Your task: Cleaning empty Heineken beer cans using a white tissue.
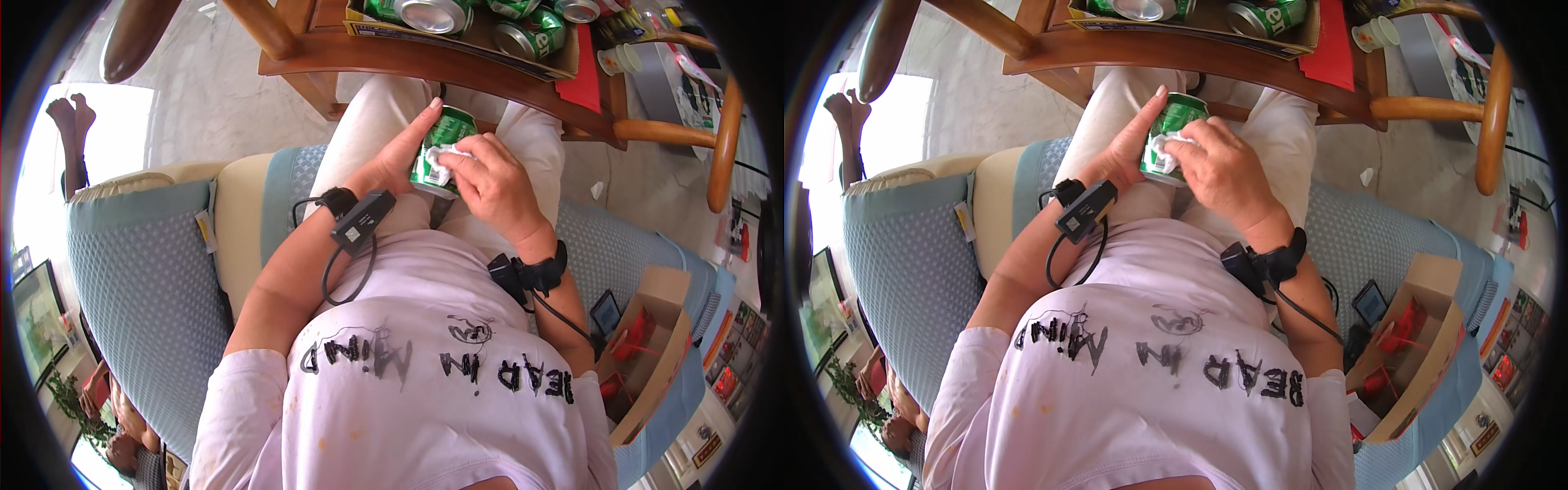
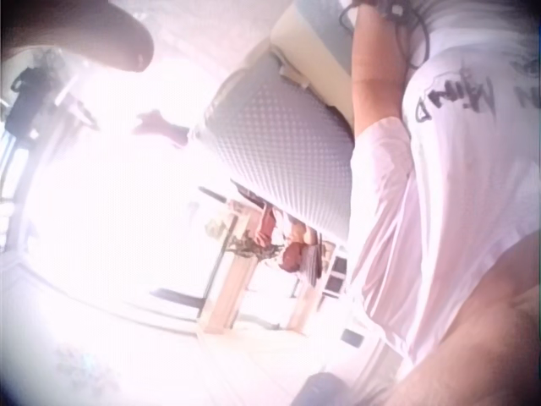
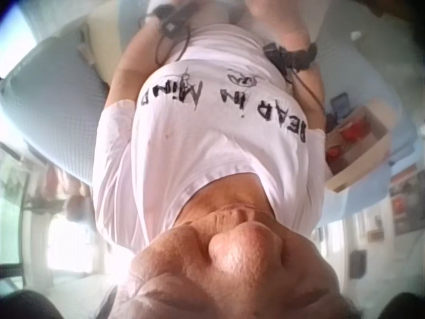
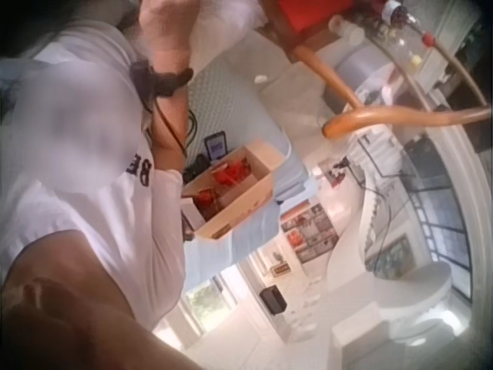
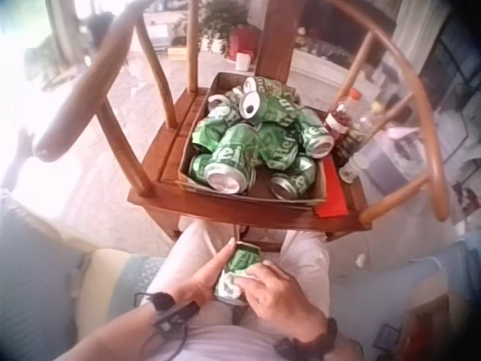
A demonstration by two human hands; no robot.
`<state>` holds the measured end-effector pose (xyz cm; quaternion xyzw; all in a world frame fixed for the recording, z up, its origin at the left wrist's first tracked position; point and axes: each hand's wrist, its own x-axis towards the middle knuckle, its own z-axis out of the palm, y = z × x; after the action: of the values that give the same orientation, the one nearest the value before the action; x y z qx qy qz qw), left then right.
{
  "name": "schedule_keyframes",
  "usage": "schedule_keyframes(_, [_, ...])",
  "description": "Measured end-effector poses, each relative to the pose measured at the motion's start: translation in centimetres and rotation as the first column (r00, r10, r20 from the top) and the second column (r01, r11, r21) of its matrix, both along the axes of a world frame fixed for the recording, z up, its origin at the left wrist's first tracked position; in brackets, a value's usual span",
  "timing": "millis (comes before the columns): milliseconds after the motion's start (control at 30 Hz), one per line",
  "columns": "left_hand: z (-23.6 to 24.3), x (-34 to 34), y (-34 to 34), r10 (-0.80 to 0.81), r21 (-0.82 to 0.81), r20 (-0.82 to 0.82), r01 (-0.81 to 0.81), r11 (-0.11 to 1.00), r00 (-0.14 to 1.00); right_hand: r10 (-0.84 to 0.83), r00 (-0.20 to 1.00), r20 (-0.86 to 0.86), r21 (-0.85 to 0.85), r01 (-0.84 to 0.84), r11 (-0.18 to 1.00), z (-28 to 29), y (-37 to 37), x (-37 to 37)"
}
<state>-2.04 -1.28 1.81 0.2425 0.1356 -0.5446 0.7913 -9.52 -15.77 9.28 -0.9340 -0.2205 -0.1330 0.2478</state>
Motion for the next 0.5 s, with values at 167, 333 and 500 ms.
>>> schedule_keyframes(167, [0.4, 0.0, 0.1, -0.009, -0.022, 0.027, 0.010, 1.000, 1.000, 0.051, 0.996, -0.075, 0.111, -0.043, 0.993, 0.6, 0.1, -0.5])
schedule_keyframes(333, [0.5, -0.4, 0.2, -0.092, 0.051, 0.077, 0.088, 0.995, 0.993, -0.060, 0.986, 0.153, -0.079, 0.072, 0.994, 0.5, 0.2, 0.9])
schedule_keyframes(500, [0.7, -1.0, 0.8, -0.100, 0.046, 0.308, 0.090, 0.995, 0.946, -0.297, 0.945, 0.135, 0.126, 0.281, 0.951, 0.7, -1.5, 1.0])
